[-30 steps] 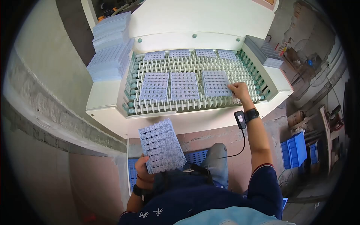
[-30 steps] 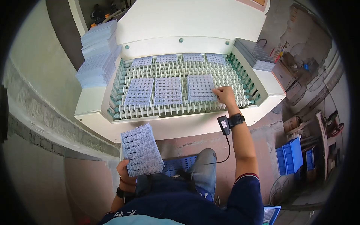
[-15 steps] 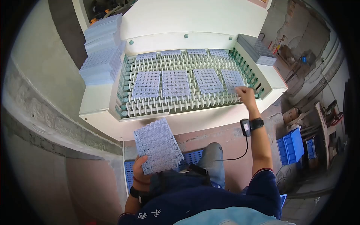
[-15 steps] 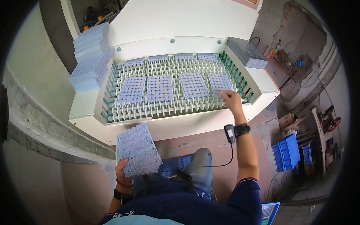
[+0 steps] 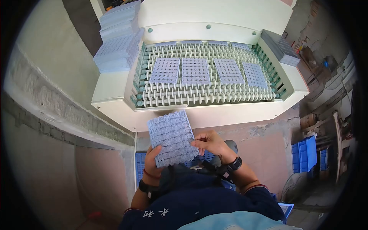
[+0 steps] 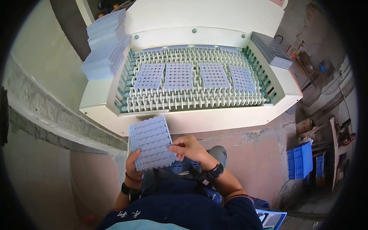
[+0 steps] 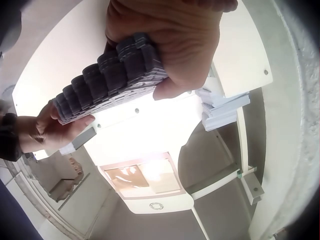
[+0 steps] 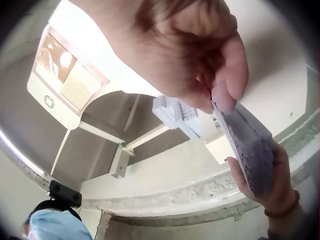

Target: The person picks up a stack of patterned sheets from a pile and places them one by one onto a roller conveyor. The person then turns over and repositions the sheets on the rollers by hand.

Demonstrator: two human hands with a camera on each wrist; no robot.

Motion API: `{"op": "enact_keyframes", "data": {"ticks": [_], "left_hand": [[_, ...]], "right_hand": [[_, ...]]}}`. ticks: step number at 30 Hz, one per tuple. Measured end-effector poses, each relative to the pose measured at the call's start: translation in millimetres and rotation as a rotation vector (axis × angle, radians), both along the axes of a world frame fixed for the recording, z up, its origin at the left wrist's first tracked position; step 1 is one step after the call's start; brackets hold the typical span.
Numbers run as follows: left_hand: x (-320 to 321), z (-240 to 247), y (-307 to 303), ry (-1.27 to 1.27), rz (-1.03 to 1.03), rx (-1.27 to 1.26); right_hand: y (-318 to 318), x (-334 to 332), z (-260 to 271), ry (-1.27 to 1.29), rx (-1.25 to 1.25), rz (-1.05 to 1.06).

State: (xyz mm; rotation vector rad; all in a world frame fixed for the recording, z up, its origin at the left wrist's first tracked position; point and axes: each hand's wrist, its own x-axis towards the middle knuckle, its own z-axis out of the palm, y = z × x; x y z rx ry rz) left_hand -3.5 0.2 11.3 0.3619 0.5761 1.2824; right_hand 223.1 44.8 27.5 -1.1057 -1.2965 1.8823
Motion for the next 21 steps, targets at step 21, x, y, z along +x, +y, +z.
{"op": "enact_keyframes", "data": {"ticks": [21], "left_hand": [[-50, -9, -33, -0.099, 0.058, 0.028]], "right_hand": [[57, 7, -9, -0.001, 0.211, -0.537]]}}
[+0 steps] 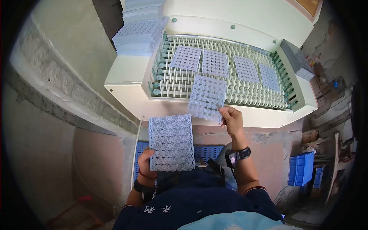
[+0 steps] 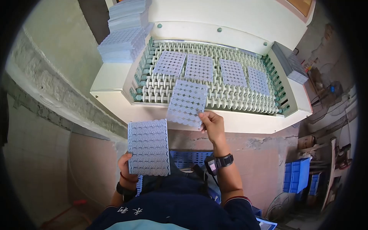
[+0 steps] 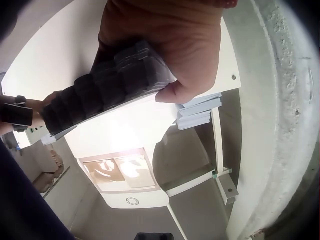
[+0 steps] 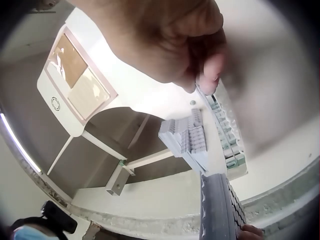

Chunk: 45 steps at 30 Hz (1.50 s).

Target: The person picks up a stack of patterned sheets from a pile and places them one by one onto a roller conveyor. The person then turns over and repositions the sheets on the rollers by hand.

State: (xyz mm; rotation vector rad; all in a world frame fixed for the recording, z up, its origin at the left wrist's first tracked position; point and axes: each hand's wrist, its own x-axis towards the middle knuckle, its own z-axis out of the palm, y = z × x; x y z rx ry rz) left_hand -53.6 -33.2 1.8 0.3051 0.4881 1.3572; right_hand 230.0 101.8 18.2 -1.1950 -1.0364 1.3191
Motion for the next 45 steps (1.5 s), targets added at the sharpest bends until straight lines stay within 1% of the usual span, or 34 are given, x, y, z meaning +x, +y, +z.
{"op": "enact_keyframes", "data": {"ticks": [1, 2, 4, 5, 7, 8, 10, 13, 14, 16, 19, 20, 22, 23, 25, 27, 30, 31, 33, 34, 36, 37, 39, 40, 41, 43, 44, 45], "left_hand": [[0, 1, -1, 0.004, -0.002, 0.000], [2, 2, -1, 0.000, -0.002, 0.005], [5, 5, 0, -0.001, -0.002, 0.015], [6, 7, 0, -0.007, -0.003, 0.001], [10, 10, 2, -0.013, 0.000, -0.009], [11, 13, 3, -0.007, 0.014, -0.019], [11, 14, 5, -0.007, 0.037, -0.030], [11, 11, 8, 0.009, -0.005, -0.047], [14, 14, 12, 0.051, 0.020, -0.052], [20, 16, 20, 0.092, 0.032, -0.057], [28, 18, 31, 0.165, 0.037, -0.044], [32, 18, 36, 0.169, 0.049, -0.034], [35, 19, 40, 0.172, 0.057, -0.016], [36, 21, 42, 0.162, 0.064, -0.011], [36, 22, 44, 0.151, 0.074, -0.001], [31, 19, 44, 0.179, 0.063, -0.018], [25, 16, 40, 0.116, 0.057, -0.018], [25, 16, 39, 0.118, 0.054, -0.010], [25, 16, 38, 0.003, 0.029, -0.003], [26, 17, 38, 0.003, 0.030, -0.001], [31, 18, 37, 0.055, 0.031, 0.020], [33, 16, 36, 0.055, 0.029, 0.012], [35, 12, 38, 0.052, -0.010, -0.037], [38, 12, 40, 0.050, -0.023, -0.035], [41, 11, 42, 0.069, -0.017, -0.025], [47, 13, 44, 0.086, -0.021, -0.015], [49, 17, 44, 0.088, -0.027, -0.025], [50, 19, 44, 0.091, -0.030, -0.033]], "right_hand": [[7, -12, 2, 0.025, 0.013, 0.052], [15, -25, 4, 0.030, 0.014, 0.050], [29, -46, 8, 0.061, -0.007, 0.163], [35, -53, 9, 0.064, -0.002, 0.164], [43, -61, 9, -0.064, -0.037, 0.233], [42, -60, 11, -0.065, -0.034, 0.236], [32, -53, 15, -0.209, -0.050, 0.192], [2, -36, 17, -0.168, -0.093, 0.228], [-10, -32, 18, -0.172, -0.099, 0.219], [-34, -28, 20, -0.022, -0.189, 0.485], [-49, -29, 20, -0.059, -0.149, 0.482], [-48, -27, 20, -0.060, -0.145, 0.475], [-43, -22, 22, -0.133, -0.131, 0.382], [-39, -19, 24, -0.136, -0.123, 0.378], [-30, -6, 27, -0.125, -0.063, 0.295], [-1, 19, 32, -0.064, 0.006, 0.126], [35, 41, 28, -0.234, 0.051, -0.054], [40, 46, 24, -0.232, 0.058, -0.059], [47, 49, 22, -0.716, 0.177, -0.184], [45, 48, 24, -0.716, 0.179, -0.184], [29, 44, 27, -0.888, 0.290, -0.271], [19, 38, 27, -0.890, 0.282, -0.270], [-5, 21, 26, -0.397, 0.153, 0.011], [-17, 12, 25, -0.274, 0.036, 0.146], [-33, -1, 31, -0.221, -0.080, 0.296], [-49, -14, 24, -0.157, -0.102, 0.492], [-48, -12, 21, -0.158, -0.103, 0.485], [-46, -9, 17, -0.100, -0.109, 0.411]]}}
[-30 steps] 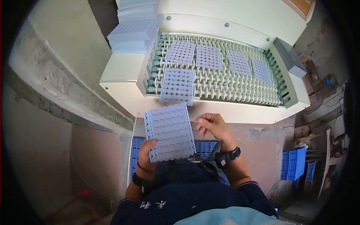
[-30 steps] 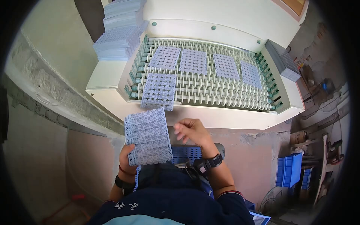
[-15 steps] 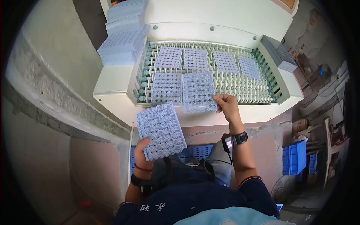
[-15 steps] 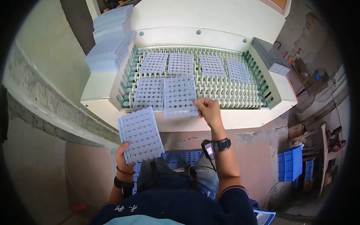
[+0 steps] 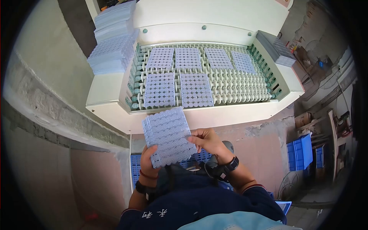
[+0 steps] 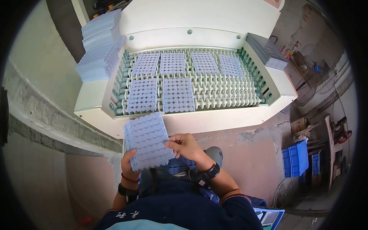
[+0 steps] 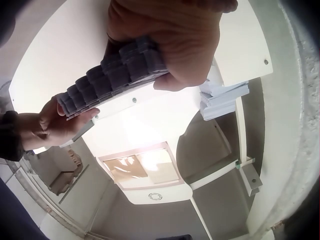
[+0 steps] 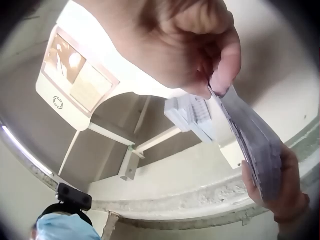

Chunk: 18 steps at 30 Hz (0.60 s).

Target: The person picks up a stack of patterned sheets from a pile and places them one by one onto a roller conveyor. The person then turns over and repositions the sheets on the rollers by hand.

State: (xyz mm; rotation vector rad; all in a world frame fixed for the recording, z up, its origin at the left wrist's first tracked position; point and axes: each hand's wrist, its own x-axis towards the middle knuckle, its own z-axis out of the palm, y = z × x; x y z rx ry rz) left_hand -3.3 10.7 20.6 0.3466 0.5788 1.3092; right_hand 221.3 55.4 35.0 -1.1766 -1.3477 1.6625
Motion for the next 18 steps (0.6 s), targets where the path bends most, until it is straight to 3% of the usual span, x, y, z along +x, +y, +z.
{"op": "enact_keyframes", "data": {"ticks": [4, 9, 13, 18], "left_hand": [[-5, -6, -2, -0.012, -0.007, 0.024], [-11, -7, -8, -0.022, -0.018, 0.015], [-11, -14, -9, -0.099, -0.061, 0.048], [-16, -16, -16, -0.070, 0.017, 0.013]], "right_hand": [[21, 38, 8, 0.035, 0.106, -0.270], [77, 132, 28, -0.118, 0.253, -0.619], [116, 183, 16, -0.533, 0.258, -0.652], [123, 240, 20, -0.591, 0.326, -0.815]]}}
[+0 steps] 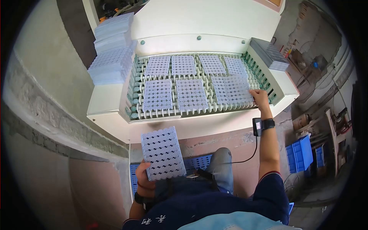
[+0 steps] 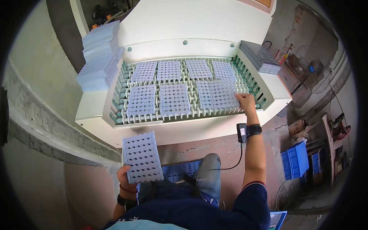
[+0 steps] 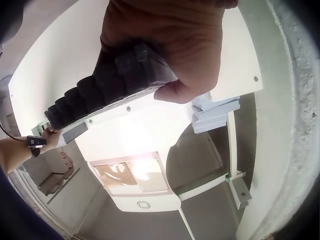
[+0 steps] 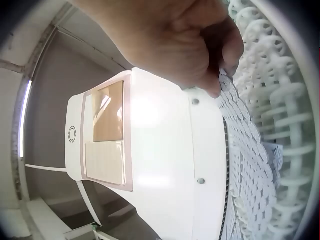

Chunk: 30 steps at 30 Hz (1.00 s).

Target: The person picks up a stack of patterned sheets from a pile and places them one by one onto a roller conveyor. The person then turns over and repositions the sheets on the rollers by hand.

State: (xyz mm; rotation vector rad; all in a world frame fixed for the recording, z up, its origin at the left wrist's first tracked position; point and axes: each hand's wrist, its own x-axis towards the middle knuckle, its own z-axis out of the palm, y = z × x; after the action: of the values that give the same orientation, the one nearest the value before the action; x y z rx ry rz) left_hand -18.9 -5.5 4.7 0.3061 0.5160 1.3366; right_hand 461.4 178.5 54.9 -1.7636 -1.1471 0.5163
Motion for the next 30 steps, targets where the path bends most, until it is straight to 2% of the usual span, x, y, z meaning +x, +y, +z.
{"op": "enact_keyframes", "data": {"ticks": [4, 7, 9, 12, 14, 15, 19, 21, 24, 30], "left_hand": [[-9, -8, -1, 0.005, -0.073, 0.036], [-4, -7, 2, -0.012, -0.050, -0.001], [2, -4, 3, -0.014, -0.053, 0.007], [6, -3, 6, 0.010, -0.086, -0.022], [11, 1, 7, 0.022, -0.090, -0.024], [12, 2, 8, 0.027, -0.089, -0.019], [17, 5, 10, 0.051, -0.059, -0.009], [16, 6, 10, 0.063, -0.044, -0.016], [16, 8, 9, 0.090, -0.013, -0.017], [16, 5, 10, 0.075, -0.004, -0.045]], "right_hand": [[-9, 55, 7, -0.071, -0.081, -0.009], [-11, 70, -5, -0.200, -0.084, -0.124], [-14, 68, -21, -0.385, 0.093, -0.096], [-39, -11, -2, -0.241, 0.127, 0.039], [-54, -63, -8, -0.096, 0.163, 0.178], [-68, -96, -1, -0.068, 0.100, 0.292], [-115, -187, -15, 0.533, -0.234, 0.806], [-129, -214, -20, 0.626, -0.340, 0.961], [-140, -233, -31, 0.767, -0.392, 0.939], [-145, -240, -31, 0.822, -0.410, 0.840]]}}
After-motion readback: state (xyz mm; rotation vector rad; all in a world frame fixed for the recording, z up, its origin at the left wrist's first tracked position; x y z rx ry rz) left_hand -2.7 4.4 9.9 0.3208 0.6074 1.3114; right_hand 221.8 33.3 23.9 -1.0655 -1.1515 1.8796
